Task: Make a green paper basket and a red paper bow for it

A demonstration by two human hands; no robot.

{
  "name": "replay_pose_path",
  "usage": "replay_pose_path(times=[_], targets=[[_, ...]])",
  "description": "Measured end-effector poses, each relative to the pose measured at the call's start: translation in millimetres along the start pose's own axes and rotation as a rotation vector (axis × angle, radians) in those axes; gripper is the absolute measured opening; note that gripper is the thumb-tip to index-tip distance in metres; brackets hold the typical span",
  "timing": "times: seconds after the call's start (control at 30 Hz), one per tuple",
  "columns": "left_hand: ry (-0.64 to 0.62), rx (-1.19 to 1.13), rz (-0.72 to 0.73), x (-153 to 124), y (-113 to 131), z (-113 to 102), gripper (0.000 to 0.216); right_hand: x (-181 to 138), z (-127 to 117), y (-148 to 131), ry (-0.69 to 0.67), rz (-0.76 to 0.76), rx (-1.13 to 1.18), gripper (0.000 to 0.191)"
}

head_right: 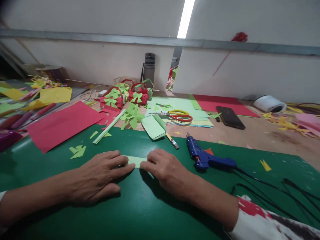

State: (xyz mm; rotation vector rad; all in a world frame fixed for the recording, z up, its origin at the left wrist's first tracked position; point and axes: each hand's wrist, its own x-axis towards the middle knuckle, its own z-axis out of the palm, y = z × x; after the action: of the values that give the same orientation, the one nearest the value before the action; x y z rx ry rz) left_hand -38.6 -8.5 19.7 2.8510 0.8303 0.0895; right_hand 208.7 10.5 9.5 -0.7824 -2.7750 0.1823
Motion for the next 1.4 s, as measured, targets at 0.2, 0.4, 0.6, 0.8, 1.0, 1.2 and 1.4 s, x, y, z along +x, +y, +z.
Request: replay_pose_path(times=[0.2, 0.4, 0.6, 0.8, 1.0, 1.2, 1.4], targets=[[-0.030, 0.007, 0.028, 7, 0, -1, 0.051, -2, -2, 6, 0.006, -0.175, -0.029, 0.032], [-0.058, 0.042, -0.009, 13, 3, 0, 0.059, -3, 0, 10, 0.011, -0.198, -0.025, 0.029], [-0.035, 0.029, -0.035, 0, -2, 0, 0.051, -4, 1, 11, 0.020, -0.204, 0.000, 0.027], [0.020, 0.027, -0.075, -24, -17, 0, 0.040, -6, 4, 15, 0.022, -0.212, 0.029, 0.026], [0.110, 0.106, -0.155, -56, -30, 1, 0.036, -7, 4, 16, 0.025, -0.214, 0.032, 0.027], [0.175, 0.207, -0.161, -88, -44, 0, 0.033, -6, 6, 18, 0.031, -0.229, 0.010, 0.027], [0.348, 0.294, -0.079, -67, -22, -4, 0.024, -2, 5, 13, 0.077, -0.244, -0.038, 0.027]])
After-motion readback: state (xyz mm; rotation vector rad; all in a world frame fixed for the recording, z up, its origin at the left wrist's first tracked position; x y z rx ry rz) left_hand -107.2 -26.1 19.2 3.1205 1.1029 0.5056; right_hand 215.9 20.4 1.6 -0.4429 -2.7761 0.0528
